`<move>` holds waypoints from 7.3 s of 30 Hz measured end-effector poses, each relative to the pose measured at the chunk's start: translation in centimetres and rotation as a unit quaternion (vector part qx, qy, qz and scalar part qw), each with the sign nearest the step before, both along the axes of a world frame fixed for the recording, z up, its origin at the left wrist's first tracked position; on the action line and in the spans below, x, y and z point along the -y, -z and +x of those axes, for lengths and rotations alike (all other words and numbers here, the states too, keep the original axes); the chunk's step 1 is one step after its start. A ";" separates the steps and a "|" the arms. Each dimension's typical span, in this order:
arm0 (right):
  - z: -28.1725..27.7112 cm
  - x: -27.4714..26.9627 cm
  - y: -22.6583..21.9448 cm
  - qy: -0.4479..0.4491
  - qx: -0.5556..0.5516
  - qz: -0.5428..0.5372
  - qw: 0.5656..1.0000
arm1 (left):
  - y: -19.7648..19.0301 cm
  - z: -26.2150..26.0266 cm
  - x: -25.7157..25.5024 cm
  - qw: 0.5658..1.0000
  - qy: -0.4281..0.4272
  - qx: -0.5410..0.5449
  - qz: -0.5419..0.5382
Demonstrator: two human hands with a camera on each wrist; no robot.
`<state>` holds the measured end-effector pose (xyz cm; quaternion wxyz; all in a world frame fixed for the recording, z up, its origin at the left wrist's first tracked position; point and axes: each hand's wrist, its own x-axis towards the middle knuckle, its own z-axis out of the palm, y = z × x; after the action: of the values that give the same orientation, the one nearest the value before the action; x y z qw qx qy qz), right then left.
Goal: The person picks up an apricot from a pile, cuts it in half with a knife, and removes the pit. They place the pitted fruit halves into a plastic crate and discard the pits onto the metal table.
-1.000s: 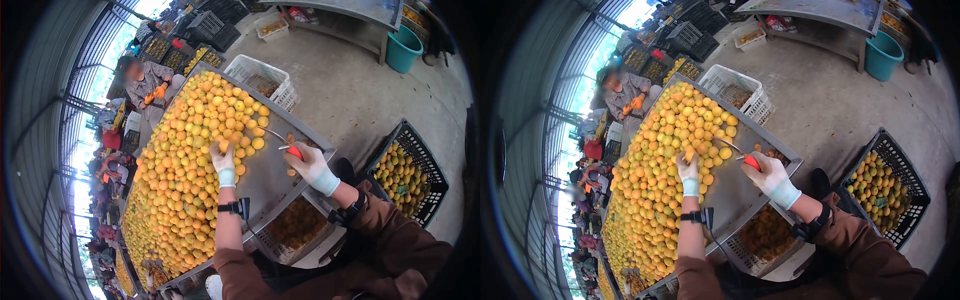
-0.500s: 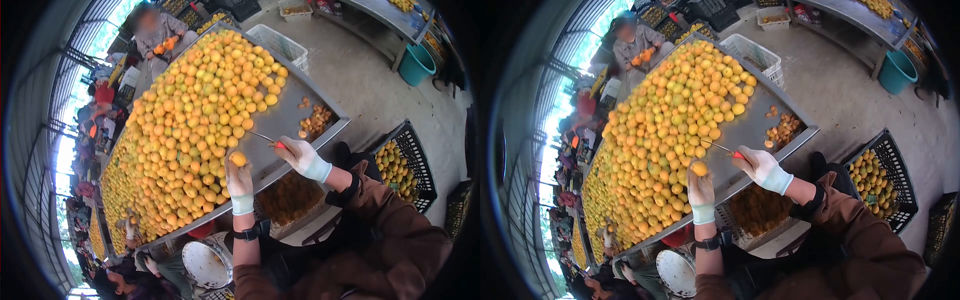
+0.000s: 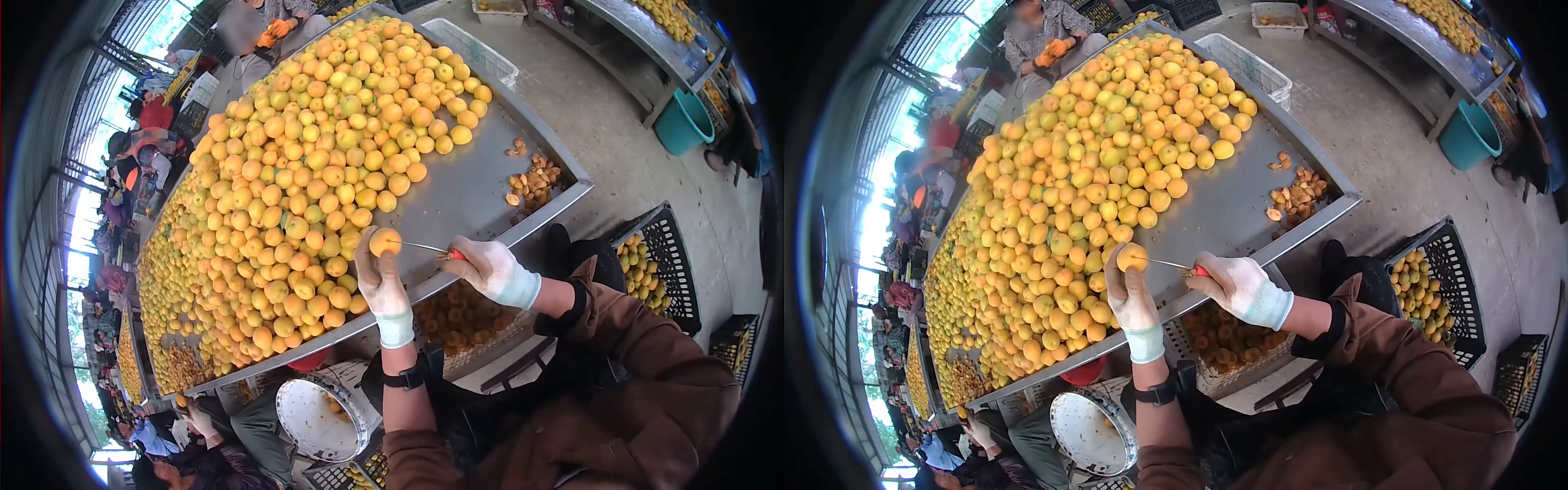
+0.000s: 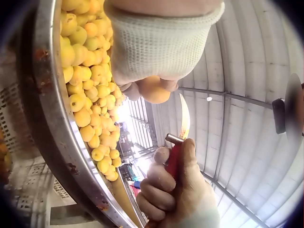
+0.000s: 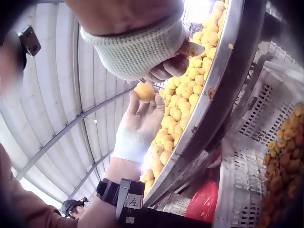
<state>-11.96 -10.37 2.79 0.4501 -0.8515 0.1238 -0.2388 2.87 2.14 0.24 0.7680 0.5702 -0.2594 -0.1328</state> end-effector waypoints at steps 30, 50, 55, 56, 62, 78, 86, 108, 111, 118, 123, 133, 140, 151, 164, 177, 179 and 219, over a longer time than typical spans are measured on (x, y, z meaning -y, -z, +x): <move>0.7 -2.1 1.9 0.050 -0.113 -0.058 0.991 | 0.3 -3.8 1.4 0.993 0.027 -0.110 0.039; 1.4 -2.2 2.2 0.084 -0.091 -0.051 0.991 | 0.5 -3.5 1.1 0.995 0.025 -0.010 0.097; 1.3 -2.3 2.2 0.073 -0.078 -0.043 0.993 | 0.8 -3.7 1.4 0.993 0.021 -0.026 0.115; 1.2 -2.3 2.4 0.069 -0.086 -0.053 0.993 | 0.7 -3.7 1.5 0.991 0.020 -0.035 0.127; 0.9 -1.8 2.8 -0.009 0.017 0.047 0.999 | -0.6 -3.7 1.4 0.980 -0.021 0.032 0.194; -0.8 -0.1 -0.2 -0.065 -0.060 0.084 0.993 | 0.6 0.0 -0.1 0.985 -0.086 0.049 0.143; 0.6 1.6 0.2 -0.009 0.042 0.291 0.956 | -0.5 -4.5 1.9 0.909 -0.005 0.345 0.235; 0.1 2.3 0.0 -0.118 0.001 0.600 0.791 | -0.8 -3.9 0.4 0.946 0.073 -0.311 -0.057; 0.2 3.8 1.3 -0.159 -0.072 0.493 0.852 | 0.2 -3.0 -0.4 0.958 0.112 -0.256 -0.070; -0.6 3.8 -0.2 -0.128 0.010 0.232 0.964 | -0.5 -2.6 -0.3 0.945 0.021 -0.322 -0.057; -0.3 5.5 1.2 -0.018 0.210 0.097 0.973 | 0.9 -3.2 0.8 0.959 0.137 -0.247 0.016; -1.3 3.8 -0.6 0.011 0.105 0.246 0.963 | 1.4 -3.8 2.5 0.957 0.075 -0.259 0.106; -1.1 5.2 0.3 -0.038 0.244 -0.143 0.959 | 2.4 -3.7 3.0 0.981 -0.010 -0.033 0.191; -0.7 5.6 1.8 0.003 0.145 -0.074 0.987 | 4.4 -1.9 2.6 0.950 0.041 0.097 0.295; 1.2 6.1 3.0 0.065 -0.002 0.652 0.755 | 2.3 -1.7 4.4 0.962 0.066 -0.209 0.161; 1.2 6.6 3.2 0.092 0.005 0.547 0.832 | 6.6 -0.3 4.2 0.967 0.016 0.066 0.246; 1.6 6.4 2.6 0.114 -0.040 0.585 0.802 | 5.1 -0.2 4.3 0.967 0.078 -0.108 0.216; -0.2 6.9 0.0 0.238 -0.069 0.038 0.968 | 1.9 -5.0 4.1 0.987 0.081 0.024 0.139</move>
<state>-12.16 -17.24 2.74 0.4032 -0.7941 0.3625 -0.2747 -2.16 -2.01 -1.63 0.6613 0.6517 -0.3020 -0.2164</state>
